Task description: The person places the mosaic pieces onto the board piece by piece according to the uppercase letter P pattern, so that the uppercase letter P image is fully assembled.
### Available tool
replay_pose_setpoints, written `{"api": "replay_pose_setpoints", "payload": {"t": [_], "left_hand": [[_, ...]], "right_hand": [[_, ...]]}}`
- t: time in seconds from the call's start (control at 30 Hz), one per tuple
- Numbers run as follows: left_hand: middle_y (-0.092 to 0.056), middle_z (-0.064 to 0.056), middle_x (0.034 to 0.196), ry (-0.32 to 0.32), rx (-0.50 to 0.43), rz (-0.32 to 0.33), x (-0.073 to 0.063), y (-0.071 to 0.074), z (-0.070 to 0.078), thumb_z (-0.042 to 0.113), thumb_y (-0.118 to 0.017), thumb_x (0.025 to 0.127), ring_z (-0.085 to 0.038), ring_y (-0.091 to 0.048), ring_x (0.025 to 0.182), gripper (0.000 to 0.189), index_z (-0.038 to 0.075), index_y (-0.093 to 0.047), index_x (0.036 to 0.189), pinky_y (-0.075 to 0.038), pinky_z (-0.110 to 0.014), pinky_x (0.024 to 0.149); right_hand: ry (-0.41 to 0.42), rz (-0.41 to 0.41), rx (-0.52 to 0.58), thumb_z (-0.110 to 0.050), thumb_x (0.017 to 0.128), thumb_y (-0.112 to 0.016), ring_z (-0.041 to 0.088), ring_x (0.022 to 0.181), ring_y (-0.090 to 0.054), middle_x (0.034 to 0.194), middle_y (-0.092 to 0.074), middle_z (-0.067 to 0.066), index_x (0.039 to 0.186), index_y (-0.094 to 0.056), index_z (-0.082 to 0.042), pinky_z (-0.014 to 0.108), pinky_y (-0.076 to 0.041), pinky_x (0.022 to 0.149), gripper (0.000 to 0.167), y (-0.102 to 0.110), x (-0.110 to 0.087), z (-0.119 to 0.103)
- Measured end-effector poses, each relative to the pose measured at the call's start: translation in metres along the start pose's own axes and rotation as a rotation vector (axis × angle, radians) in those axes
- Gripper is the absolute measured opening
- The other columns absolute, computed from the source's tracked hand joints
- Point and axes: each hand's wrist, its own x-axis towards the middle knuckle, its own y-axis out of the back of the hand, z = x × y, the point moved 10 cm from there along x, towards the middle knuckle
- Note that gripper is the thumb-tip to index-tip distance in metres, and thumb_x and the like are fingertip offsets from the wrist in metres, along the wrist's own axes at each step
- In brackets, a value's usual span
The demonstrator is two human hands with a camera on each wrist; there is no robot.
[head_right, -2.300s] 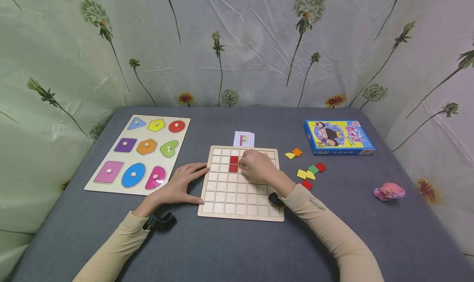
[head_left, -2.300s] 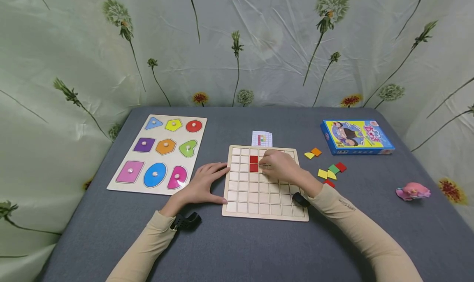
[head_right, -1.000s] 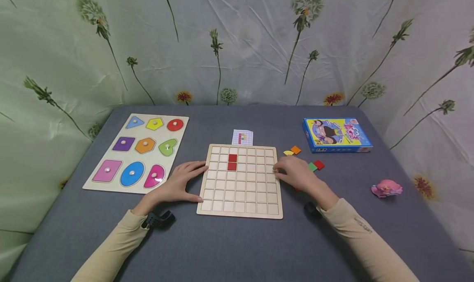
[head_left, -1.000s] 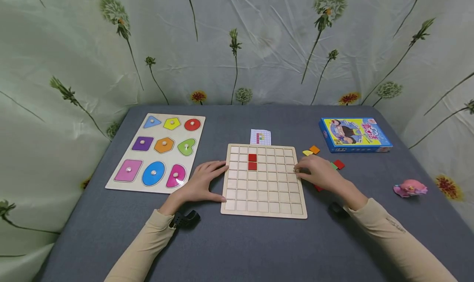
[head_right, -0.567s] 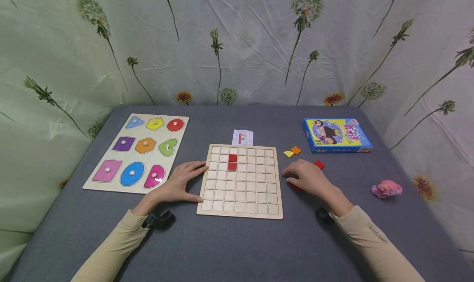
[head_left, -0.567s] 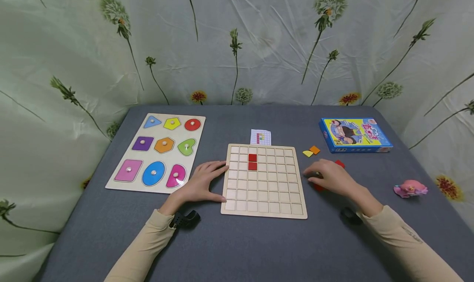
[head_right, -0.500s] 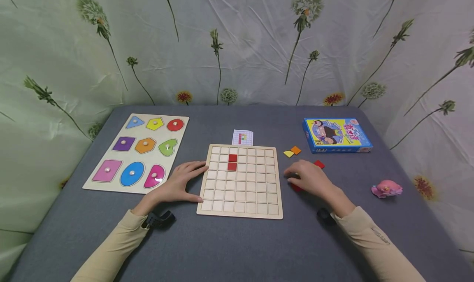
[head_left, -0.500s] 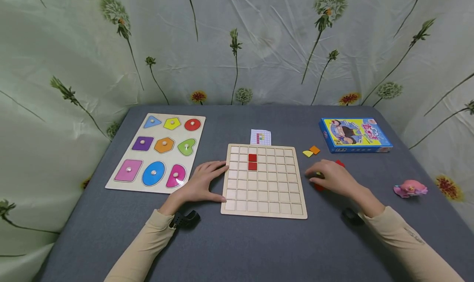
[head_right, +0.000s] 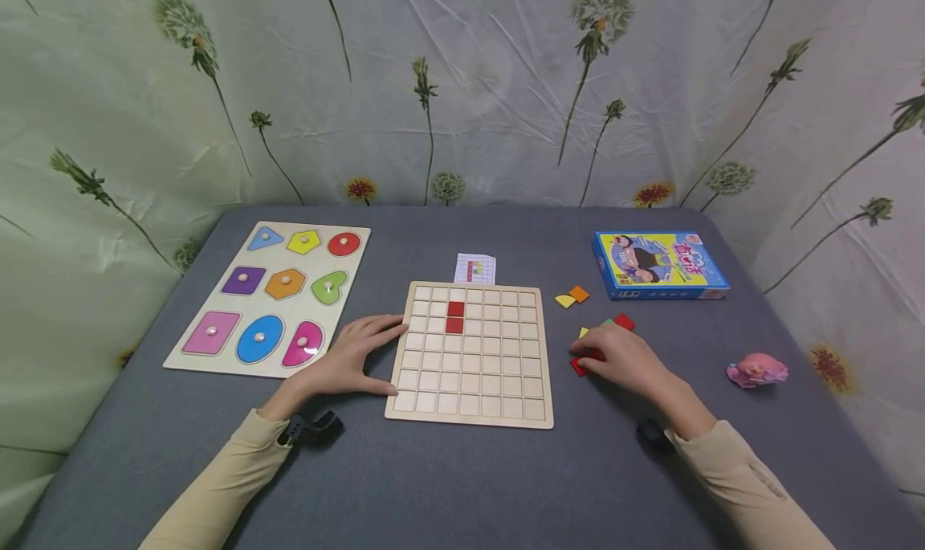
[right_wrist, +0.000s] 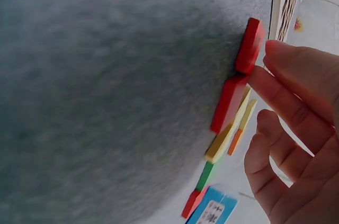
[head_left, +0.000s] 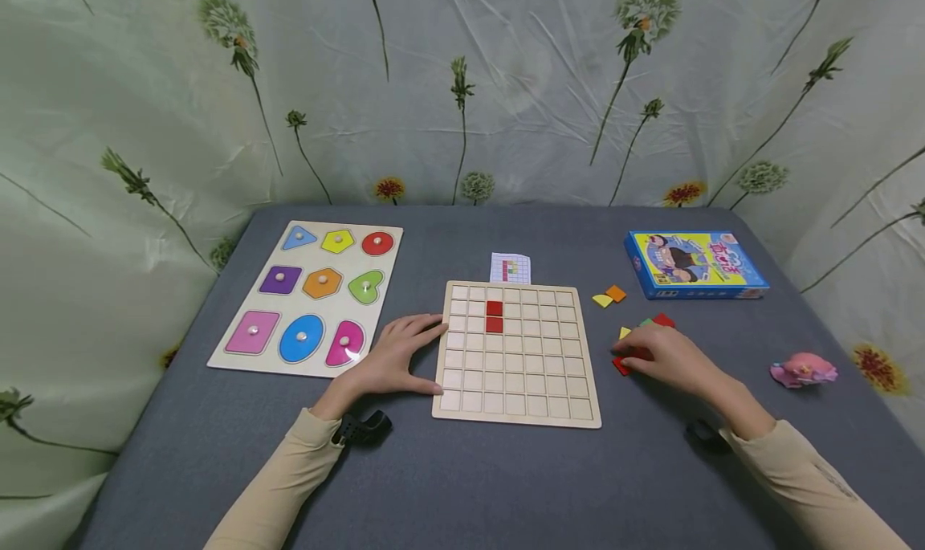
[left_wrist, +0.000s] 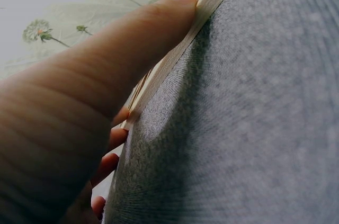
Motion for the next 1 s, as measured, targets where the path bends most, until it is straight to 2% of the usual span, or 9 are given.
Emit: {"api": "replay_pose_setpoints", "payload": {"t": [0.37,0.77,1.0], "left_hand": [[-0.035,-0.009,0.15,0.011,-0.001,0.004,0.0,0.001,0.0,0.053,-0.077,0.066,-0.032,-0.028,0.138,0.095,0.014,-0.038,0.144,-0.021,-0.059,0.109],[-0.036,-0.009,0.15,-0.002,0.0,0.008,0.0,-0.001,0.001,0.053,-0.077,0.066,-0.031,-0.029,0.138,0.096,0.014,-0.038,0.144,-0.021,-0.059,0.109],[-0.035,-0.009,0.15,0.001,0.005,-0.001,0.0,0.0,0.0,0.053,-0.077,0.066,-0.032,-0.029,0.138,0.096,0.014,-0.038,0.144,-0.021,-0.059,0.109]], "right_hand": [[-0.041,-0.012,0.048,-0.013,0.075,-0.076,0.024,0.094,-0.063,0.103,-0.07,0.007,0.104,-0.071,-0.009,0.044,-0.053,0.082,0.029,-0.001,-0.012,0.006],[-0.005,0.005,0.003,-0.016,0.076,-0.076,0.016,0.086,-0.059,0.096,-0.069,0.003,0.099,-0.073,-0.01,0.032,-0.053,0.074,0.024,-0.004,-0.009,-0.002],[-0.024,0.023,-0.004,-0.016,0.077,-0.075,0.012,0.082,-0.056,0.093,-0.067,0.002,0.099,-0.073,-0.01,0.028,-0.051,0.071,0.024,-0.006,-0.005,-0.003]]}}
